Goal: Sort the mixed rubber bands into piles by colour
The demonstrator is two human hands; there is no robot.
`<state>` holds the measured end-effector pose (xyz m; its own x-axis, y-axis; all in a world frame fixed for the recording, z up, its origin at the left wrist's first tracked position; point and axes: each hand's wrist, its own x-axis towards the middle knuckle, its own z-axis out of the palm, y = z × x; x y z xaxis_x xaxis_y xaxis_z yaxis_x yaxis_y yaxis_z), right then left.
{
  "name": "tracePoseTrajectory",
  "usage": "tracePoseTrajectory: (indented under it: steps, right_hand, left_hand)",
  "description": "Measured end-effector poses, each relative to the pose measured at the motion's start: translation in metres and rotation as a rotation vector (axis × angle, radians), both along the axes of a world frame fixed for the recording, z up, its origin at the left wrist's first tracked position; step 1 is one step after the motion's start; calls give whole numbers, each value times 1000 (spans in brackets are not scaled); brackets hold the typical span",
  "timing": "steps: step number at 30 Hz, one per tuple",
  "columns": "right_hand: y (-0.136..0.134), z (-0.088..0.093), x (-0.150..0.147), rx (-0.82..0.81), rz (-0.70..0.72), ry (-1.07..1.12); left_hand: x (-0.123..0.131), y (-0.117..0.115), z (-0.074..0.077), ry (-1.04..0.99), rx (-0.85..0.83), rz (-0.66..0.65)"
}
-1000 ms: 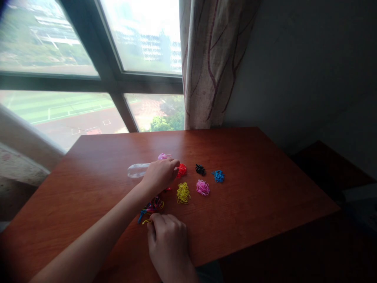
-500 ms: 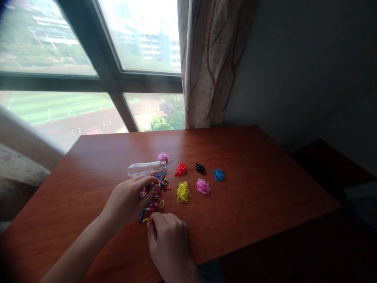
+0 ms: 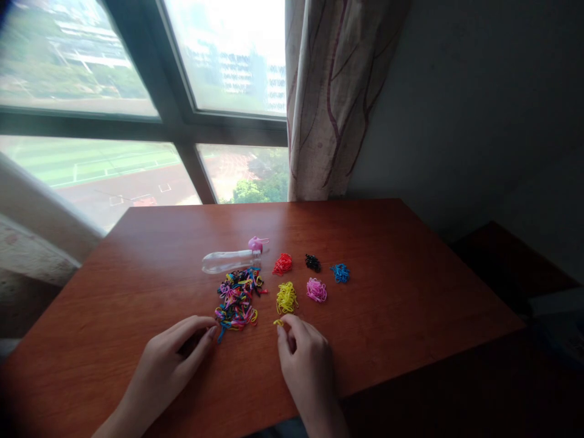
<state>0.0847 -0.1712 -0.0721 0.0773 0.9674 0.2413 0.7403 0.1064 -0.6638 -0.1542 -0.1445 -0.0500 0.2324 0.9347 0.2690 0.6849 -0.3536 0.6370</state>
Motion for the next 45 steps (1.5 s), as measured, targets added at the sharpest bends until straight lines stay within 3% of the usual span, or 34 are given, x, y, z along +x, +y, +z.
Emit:
tracePoseTrajectory:
  steps: [7,30,35,45]
  right_hand:
    - [17,-1,26,13,-109,-62]
    - [16,1,26,11,-97,-92]
    - [10,1,15,39,-84,-37]
    - [-1,4,-36,22,164,-46]
  left_hand:
    - [1,-2,-3,50,-18,-14]
    - [2,-4,-5,67,-12,19]
    - [3,-4,-5,92,-16,25]
    - [1,-5,-8,127,-39,31]
